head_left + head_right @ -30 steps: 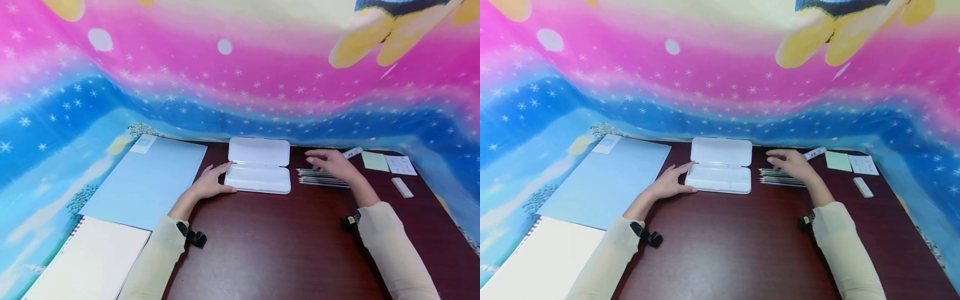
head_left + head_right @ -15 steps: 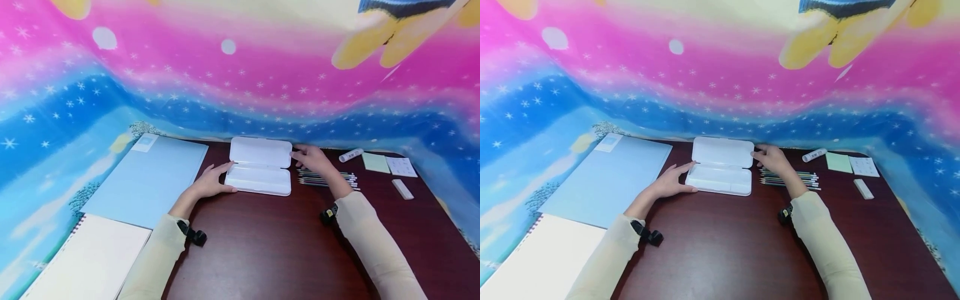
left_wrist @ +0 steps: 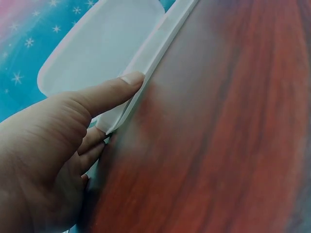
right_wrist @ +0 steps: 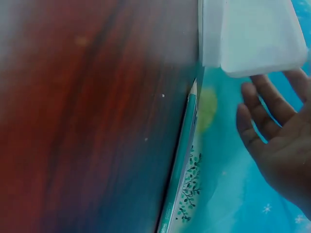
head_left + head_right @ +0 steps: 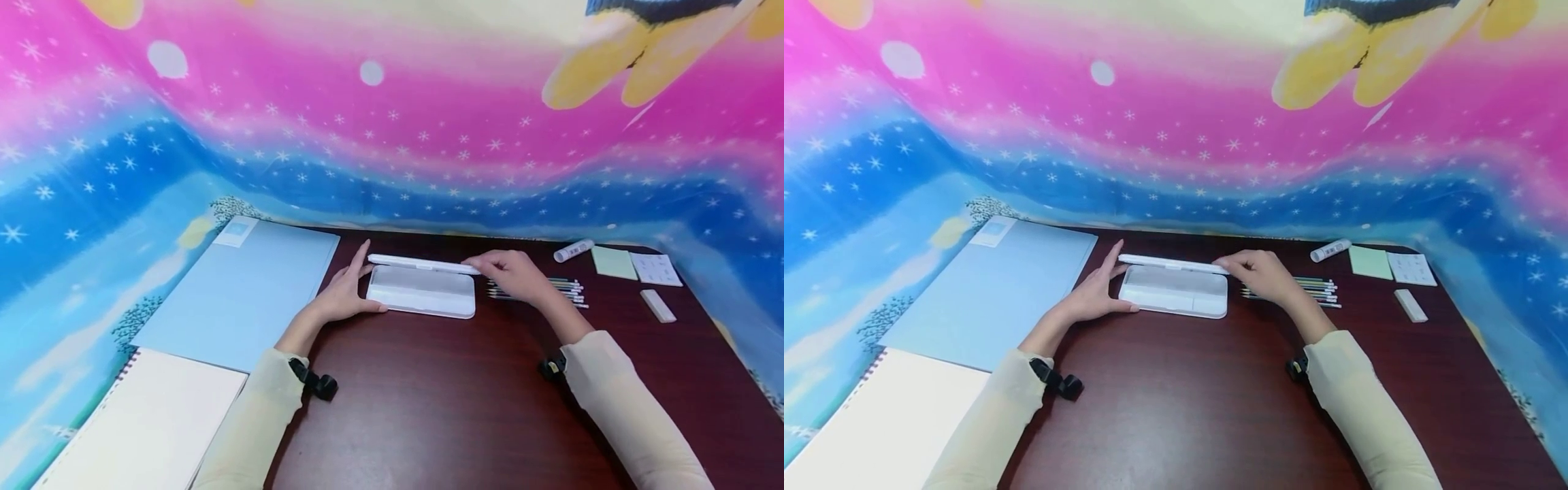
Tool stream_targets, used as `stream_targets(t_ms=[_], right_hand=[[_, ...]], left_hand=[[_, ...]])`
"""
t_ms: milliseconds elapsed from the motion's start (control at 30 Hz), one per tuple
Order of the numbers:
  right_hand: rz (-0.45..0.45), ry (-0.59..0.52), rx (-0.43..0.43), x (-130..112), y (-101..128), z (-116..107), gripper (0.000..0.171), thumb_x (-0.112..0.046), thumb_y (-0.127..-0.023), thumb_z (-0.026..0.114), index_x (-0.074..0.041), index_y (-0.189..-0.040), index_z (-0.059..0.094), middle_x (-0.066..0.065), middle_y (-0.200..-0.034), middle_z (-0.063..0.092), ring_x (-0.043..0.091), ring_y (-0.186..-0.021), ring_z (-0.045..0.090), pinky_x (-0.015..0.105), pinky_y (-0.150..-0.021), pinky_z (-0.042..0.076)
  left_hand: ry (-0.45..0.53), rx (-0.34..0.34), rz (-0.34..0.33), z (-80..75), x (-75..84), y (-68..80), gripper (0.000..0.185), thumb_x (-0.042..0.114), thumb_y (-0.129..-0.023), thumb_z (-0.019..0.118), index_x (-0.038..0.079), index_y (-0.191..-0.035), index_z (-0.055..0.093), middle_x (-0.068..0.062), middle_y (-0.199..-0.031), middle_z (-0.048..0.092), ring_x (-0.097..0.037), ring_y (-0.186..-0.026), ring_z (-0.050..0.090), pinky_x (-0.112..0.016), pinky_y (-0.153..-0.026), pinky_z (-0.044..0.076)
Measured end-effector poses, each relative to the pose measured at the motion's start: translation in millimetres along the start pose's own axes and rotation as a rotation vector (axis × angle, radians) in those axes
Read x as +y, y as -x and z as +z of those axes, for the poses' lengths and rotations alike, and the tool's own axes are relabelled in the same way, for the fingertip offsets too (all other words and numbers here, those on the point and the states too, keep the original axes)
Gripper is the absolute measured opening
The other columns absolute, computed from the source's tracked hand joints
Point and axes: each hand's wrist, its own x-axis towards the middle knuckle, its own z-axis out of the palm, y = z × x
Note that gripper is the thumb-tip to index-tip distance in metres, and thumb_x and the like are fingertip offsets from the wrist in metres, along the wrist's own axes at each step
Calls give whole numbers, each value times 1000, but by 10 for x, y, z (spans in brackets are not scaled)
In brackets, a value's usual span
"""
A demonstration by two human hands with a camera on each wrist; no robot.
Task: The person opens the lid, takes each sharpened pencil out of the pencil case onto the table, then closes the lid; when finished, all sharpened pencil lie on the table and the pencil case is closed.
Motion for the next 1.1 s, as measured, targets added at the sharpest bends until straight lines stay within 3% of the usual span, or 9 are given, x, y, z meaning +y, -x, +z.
stream_targets(t_ms=[167,267,400,533,800,1100], right_hand=[[-26,36,-86,-72,115,61,32,-39,-95,71,-27,-124,74,5,-134,67,26,-121,62,49,-94,56],[-19,66,-143,-110,156,87,37,-38,-92,75,-26,-126,71,9,-143,60,31,-131,56,53,-101,53],[-13,122,-210,-144,172,120,50,-34,-93,74,-21,-139,63,15,-155,48,37,-143,46,59,-112,45],[-7,177,-244,-156,164,158,63,-32,-93,74,-16,-150,52,17,-160,42,39,-147,40,59,-116,40],[13,207,-238,-268,151,225,67,-30,-92,76,-14,-152,50,17,-160,42,39,-146,42,59,-116,39],[23,226,-251,-357,127,262,67,-27,-92,76,-15,-152,50,16,-161,40,39,-147,40,60,-118,37]], left_hand=[[-43,-25,46,-15,-11,12,110,46,-81,84,32,-164,14,-4,-167,30,-32,-153,32,-57,-129,8],[-57,-49,12,-13,-3,26,104,53,-79,82,35,-162,22,-2,-165,35,-38,-156,20,-63,-127,12],[-58,-66,-12,-15,8,39,95,62,-84,73,39,-161,24,-2,-165,35,-44,-157,9,-70,-123,14],[-77,-59,9,-14,6,37,81,60,-93,63,36,-161,28,-2,-164,37,-42,-157,15,-66,-126,12],[-77,-44,-18,-35,-38,94,83,57,-90,69,35,-160,30,-3,-163,39,-45,-156,15,-68,-124,17],[-117,-64,40,-76,-61,128,84,52,-93,68,26,-162,28,-6,-166,34,-29,-154,32,-55,-130,7]])
